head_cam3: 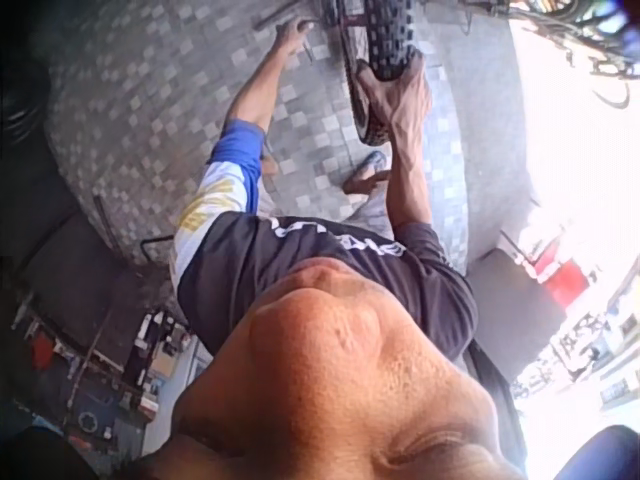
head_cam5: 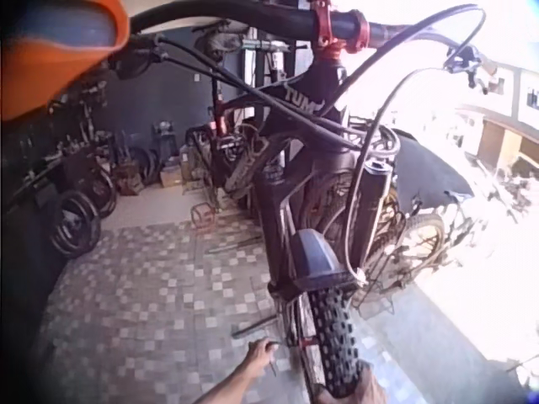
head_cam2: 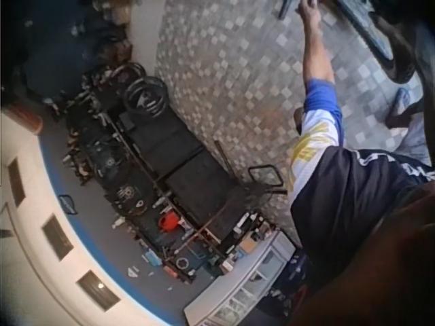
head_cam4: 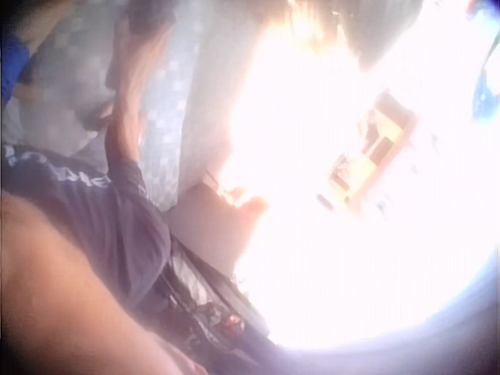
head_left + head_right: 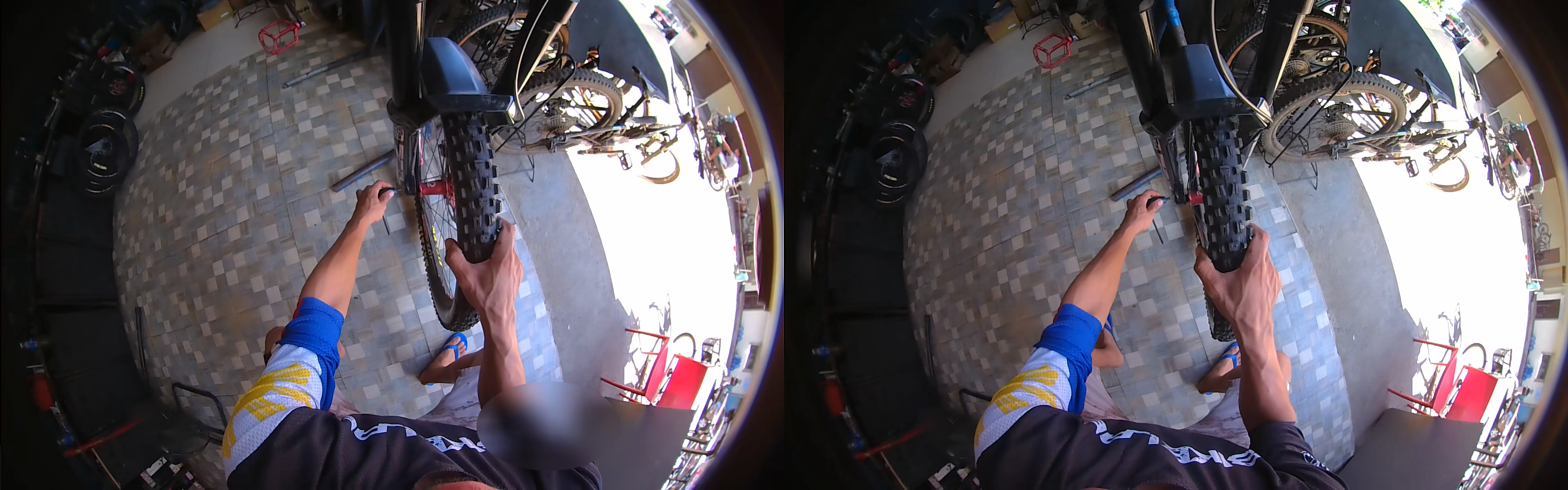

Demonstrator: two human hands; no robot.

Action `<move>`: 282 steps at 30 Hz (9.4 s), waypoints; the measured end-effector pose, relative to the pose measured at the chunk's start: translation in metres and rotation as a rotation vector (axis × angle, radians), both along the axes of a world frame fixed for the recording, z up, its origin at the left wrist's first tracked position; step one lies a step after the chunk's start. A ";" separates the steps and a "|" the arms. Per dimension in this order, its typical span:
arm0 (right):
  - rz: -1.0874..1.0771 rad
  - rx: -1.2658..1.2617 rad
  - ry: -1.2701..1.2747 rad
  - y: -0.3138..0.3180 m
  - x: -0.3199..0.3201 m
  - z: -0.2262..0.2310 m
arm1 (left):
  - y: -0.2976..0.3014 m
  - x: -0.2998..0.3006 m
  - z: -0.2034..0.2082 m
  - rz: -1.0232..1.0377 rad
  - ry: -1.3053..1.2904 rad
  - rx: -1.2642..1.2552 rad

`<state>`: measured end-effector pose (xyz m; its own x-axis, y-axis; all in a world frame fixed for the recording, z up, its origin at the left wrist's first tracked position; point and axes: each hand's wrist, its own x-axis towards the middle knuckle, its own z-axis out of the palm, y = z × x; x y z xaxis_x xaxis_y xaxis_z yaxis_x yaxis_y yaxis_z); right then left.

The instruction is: The person removes a rear bicycle wheel from a bike mounted on a repair stand, then uses a chain whip and wrench to loosen and remove the cassette from the wheel hub. The wheel is placed on the floor while the cassette is worked on.

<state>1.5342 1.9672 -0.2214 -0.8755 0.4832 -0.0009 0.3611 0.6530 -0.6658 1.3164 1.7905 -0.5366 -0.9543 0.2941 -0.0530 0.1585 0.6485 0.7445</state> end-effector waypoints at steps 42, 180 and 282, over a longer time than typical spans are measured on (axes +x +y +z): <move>0.103 -0.028 0.105 0.008 -0.007 -0.005 | 0.046 0.057 -0.172 0.746 -0.198 0.609; 0.097 -0.122 -0.177 0.013 -0.030 0.028 | -0.036 0.032 0.041 0.420 -0.646 0.769; 0.202 0.075 -0.188 -0.056 -0.084 0.083 | -0.101 0.095 -0.022 0.227 -0.600 0.729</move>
